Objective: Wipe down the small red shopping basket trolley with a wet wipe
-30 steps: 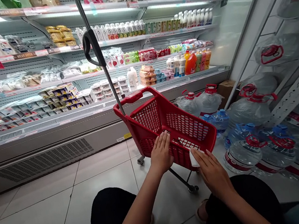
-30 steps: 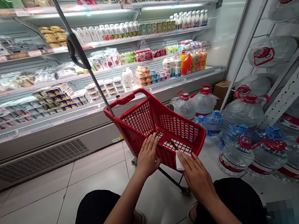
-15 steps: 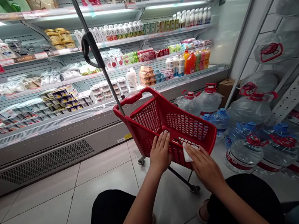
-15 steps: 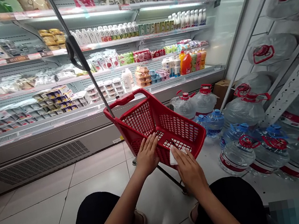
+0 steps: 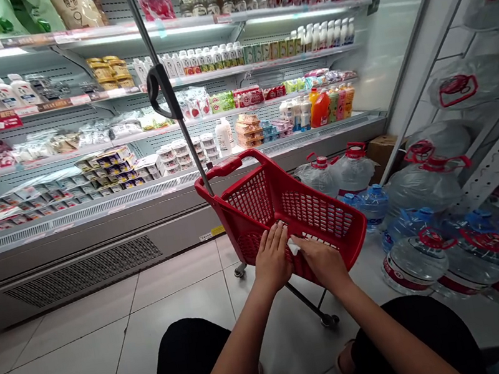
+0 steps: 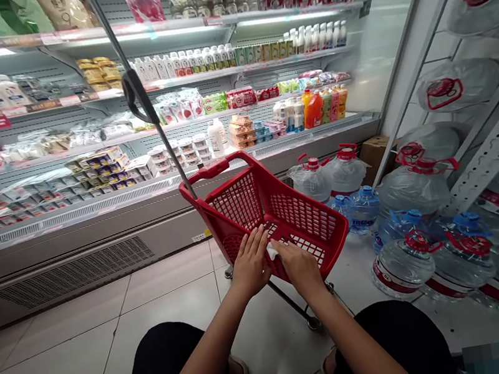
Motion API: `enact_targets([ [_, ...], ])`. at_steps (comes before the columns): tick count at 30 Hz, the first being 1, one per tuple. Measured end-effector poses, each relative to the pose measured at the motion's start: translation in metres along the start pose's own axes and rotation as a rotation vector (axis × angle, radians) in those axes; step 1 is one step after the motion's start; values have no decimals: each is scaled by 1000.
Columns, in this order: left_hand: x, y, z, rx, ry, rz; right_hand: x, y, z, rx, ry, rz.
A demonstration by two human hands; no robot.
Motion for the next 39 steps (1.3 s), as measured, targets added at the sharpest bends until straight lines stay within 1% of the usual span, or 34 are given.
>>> enact_targets([
  [2,2,0,-1,0,-3,-1,17,-3,2,4,-1,30],
  [5,5,1,-2,13,2,-10,55,-9,19,-16,66,63],
  [7,7,2,-1,25,6,-9,76,-14,29,-44,100,56],
  [9,7,2,0,37,5,-2,86,-19,31,-77,68,14],
  [12,7,2,1,49,4,1,84,-23,26,-139,26,-79],
  [14,6,2,1,51,11,-7,80,-24,30,-200,95,-109],
  [16,7,2,2,46,13,-18,78,-21,39,-242,184,-100],
  [17,7,2,2,43,10,-22,78,-19,43,-234,201,-87],
  [19,8,2,2,35,0,-24,77,-14,47,-154,168,-58],
  [21,9,2,3,32,-2,-17,76,-9,45,-41,107,-20],
  [23,9,2,5,37,10,-11,76,-7,42,26,88,20],
  [25,9,2,7,40,16,-6,72,-7,36,39,82,32],
  [28,9,2,7,32,0,-4,64,-7,23,12,46,12],
  [30,9,3,5,30,-6,-5,61,-9,21,-10,45,5],
  [32,10,2,5,33,1,-11,60,-13,28,-40,94,15],
  [34,10,2,5,34,11,-19,60,-24,45,-96,203,51],
  [36,10,2,5,30,12,-21,60,-41,65,-147,328,128],
  [37,10,2,5,29,10,-19,59,-50,72,-150,362,173],
  [39,9,2,6,30,3,-11,56,-63,74,-89,342,245],
])
Point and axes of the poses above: each hand's wrist, its own x-axis away from the middle knuckle, its own y-axis out of the palm, z = x × y, the point moved 7 cm from there along -x, towards the middle knuckle, and after that the axes turned 15 degrees about -z, right-handed, at the moved point
